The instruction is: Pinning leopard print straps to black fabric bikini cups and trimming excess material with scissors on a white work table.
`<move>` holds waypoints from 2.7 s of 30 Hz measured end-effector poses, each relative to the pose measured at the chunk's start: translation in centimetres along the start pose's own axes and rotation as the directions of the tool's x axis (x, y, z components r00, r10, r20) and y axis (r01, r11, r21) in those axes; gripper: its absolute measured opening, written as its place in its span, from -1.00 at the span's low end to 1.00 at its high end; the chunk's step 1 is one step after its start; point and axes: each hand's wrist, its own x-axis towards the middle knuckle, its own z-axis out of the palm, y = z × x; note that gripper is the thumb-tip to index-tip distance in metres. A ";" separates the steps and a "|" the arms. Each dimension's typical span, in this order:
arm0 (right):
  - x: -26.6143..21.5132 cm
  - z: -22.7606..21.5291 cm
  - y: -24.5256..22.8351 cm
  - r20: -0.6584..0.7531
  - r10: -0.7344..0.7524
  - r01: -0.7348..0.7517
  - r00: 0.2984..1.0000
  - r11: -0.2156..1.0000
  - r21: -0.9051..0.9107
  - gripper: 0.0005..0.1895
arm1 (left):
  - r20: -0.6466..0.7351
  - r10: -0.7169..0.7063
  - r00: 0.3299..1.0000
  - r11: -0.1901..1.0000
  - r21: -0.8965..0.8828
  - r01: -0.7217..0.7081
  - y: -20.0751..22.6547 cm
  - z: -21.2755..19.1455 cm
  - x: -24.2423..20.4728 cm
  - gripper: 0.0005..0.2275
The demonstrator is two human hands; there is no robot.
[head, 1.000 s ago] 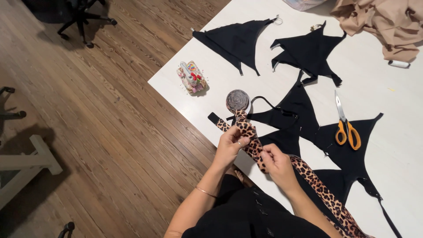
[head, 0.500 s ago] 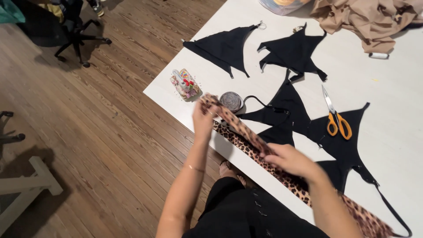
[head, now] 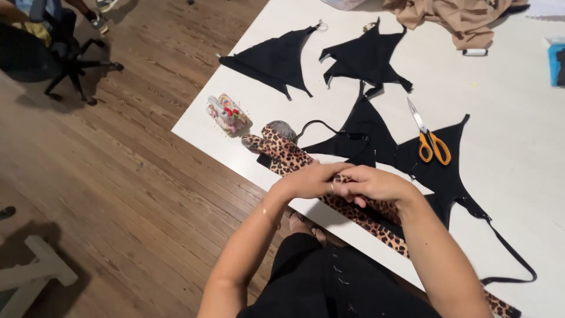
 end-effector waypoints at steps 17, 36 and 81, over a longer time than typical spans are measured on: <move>-9.6 -0.1 -4.8 -0.605 0.104 -0.326 0.790 0.906 -0.269 -0.89 | -0.376 -0.211 0.902 0.912 0.256 0.320 -0.6 -5.5 -2.7 -0.78; -7.4 3.2 -6.1 -0.694 -0.709 0.437 0.128 0.668 -0.602 -0.79 | -0.652 0.416 0.634 0.899 0.193 -0.392 7.3 2.0 1.0 -0.86; -5.8 2.4 -4.4 -0.659 -0.744 0.642 0.110 0.559 -0.524 -0.89 | -0.614 0.016 0.789 0.460 -0.696 -0.551 9.2 4.9 1.3 -0.92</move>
